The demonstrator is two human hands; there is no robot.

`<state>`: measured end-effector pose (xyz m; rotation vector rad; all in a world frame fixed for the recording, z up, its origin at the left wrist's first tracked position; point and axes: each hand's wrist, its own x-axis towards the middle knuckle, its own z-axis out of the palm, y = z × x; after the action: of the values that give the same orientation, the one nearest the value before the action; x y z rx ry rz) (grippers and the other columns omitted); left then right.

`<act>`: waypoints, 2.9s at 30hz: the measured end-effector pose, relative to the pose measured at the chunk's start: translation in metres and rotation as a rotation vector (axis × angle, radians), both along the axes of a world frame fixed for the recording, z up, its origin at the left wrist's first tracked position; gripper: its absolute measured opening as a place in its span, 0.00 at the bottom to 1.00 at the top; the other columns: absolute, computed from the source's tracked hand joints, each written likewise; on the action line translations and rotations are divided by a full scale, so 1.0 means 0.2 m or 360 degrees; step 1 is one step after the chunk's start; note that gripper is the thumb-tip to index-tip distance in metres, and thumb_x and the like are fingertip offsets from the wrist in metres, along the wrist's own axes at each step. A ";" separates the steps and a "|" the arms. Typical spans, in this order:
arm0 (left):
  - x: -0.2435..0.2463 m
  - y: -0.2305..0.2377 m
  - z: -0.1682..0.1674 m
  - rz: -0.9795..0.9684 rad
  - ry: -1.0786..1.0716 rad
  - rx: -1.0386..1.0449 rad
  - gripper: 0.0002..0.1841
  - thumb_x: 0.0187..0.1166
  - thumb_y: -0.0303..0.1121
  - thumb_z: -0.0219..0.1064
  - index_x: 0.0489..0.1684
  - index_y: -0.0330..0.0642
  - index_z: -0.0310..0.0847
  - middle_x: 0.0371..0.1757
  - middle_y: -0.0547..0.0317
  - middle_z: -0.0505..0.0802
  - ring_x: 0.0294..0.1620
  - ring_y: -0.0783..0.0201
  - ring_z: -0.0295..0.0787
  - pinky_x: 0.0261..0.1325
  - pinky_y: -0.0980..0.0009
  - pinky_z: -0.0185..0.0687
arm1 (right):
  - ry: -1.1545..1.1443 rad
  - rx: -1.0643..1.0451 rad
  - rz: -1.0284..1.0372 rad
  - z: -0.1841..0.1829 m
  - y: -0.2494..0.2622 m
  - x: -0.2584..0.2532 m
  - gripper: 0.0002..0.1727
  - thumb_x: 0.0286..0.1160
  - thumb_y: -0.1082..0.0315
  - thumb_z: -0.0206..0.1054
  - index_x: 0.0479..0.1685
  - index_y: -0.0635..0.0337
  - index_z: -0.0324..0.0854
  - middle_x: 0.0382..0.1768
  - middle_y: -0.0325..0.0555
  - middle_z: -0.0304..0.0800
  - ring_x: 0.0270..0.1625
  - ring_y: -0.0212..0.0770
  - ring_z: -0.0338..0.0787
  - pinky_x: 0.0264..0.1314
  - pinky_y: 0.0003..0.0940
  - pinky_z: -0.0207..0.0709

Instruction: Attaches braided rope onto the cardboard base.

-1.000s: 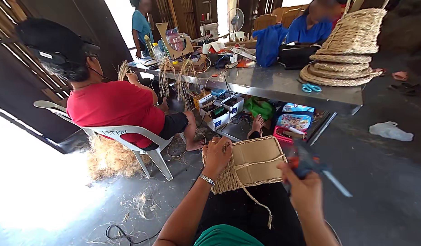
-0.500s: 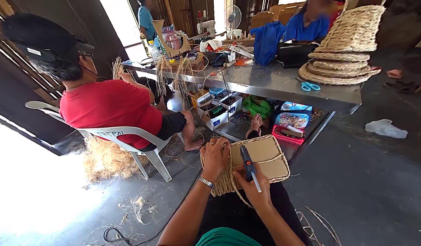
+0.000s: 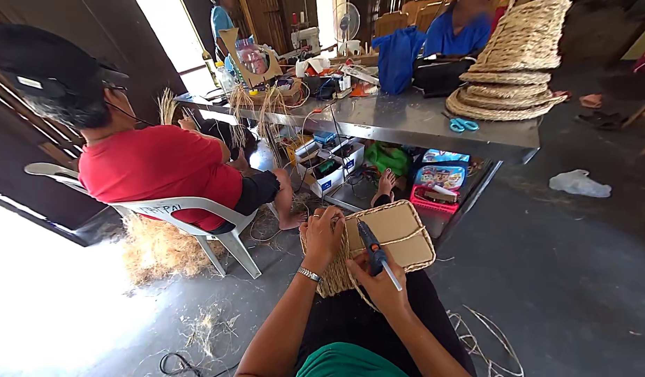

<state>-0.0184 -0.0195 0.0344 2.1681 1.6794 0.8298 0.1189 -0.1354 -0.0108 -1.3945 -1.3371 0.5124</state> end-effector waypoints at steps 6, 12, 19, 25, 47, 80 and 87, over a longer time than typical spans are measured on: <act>0.02 0.00 0.00 -0.0004 0.0026 0.0011 0.15 0.85 0.49 0.58 0.58 0.60 0.87 0.58 0.62 0.91 0.66 0.56 0.82 0.70 0.43 0.62 | -0.0051 -0.0072 0.0051 0.00 -0.01 -0.03 0.34 0.61 0.49 0.82 0.60 0.65 0.80 0.34 0.35 0.93 0.30 0.27 0.90 0.36 0.25 0.86; -0.01 -0.04 0.03 -0.0065 -0.0029 0.0076 0.13 0.86 0.44 0.61 0.58 0.55 0.87 0.56 0.54 0.91 0.63 0.48 0.83 0.67 0.35 0.65 | 0.0013 -0.0117 0.0081 0.00 -0.02 0.01 0.25 0.68 0.62 0.77 0.61 0.69 0.80 0.38 0.39 0.95 0.36 0.28 0.93 0.45 0.25 0.88; -0.06 -0.08 0.03 -0.0144 -0.0117 0.0117 0.11 0.87 0.45 0.61 0.56 0.55 0.85 0.55 0.56 0.89 0.62 0.50 0.82 0.61 0.36 0.66 | 0.0231 -0.0247 0.0050 -0.03 -0.02 0.07 0.24 0.68 0.66 0.80 0.62 0.64 0.79 0.40 0.41 0.95 0.37 0.36 0.96 0.45 0.38 0.93; -0.07 0.03 -0.01 -0.0125 -0.0111 0.0060 0.14 0.84 0.51 0.62 0.55 0.59 0.86 0.52 0.64 0.91 0.63 0.59 0.83 0.66 0.40 0.63 | 0.0462 -0.0095 0.0144 -0.04 -0.01 0.08 0.21 0.71 0.74 0.76 0.63 0.61 0.77 0.51 0.41 0.96 0.39 0.37 0.97 0.45 0.36 0.95; -0.11 0.06 0.00 -0.0387 -0.0066 0.0076 0.14 0.86 0.48 0.58 0.57 0.61 0.87 0.57 0.65 0.89 0.67 0.60 0.80 0.65 0.39 0.63 | 0.0317 -0.0129 0.0224 -0.09 0.00 0.04 0.20 0.77 0.69 0.73 0.65 0.60 0.76 0.48 0.39 0.97 0.39 0.34 0.97 0.46 0.35 0.93; -0.10 0.03 -0.10 -0.0492 -0.0035 0.0490 0.11 0.81 0.40 0.60 0.44 0.55 0.91 0.57 0.63 0.89 0.65 0.60 0.82 0.65 0.43 0.67 | 0.0329 -0.0080 0.0195 -0.13 0.02 0.07 0.20 0.75 0.70 0.75 0.64 0.61 0.77 0.47 0.39 0.98 0.40 0.35 0.97 0.47 0.36 0.94; -0.07 0.06 -0.11 -0.0448 -0.0028 0.0475 0.11 0.81 0.41 0.60 0.43 0.54 0.91 0.56 0.64 0.91 0.64 0.61 0.83 0.64 0.44 0.66 | 0.0385 -0.0117 0.0192 -0.12 0.01 0.08 0.21 0.75 0.71 0.74 0.65 0.61 0.75 0.48 0.40 0.98 0.40 0.36 0.98 0.47 0.36 0.94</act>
<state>-0.0317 -0.0080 0.0116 2.5075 1.2644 1.0664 0.1353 -0.1324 -0.0354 -1.2706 -1.2198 0.7925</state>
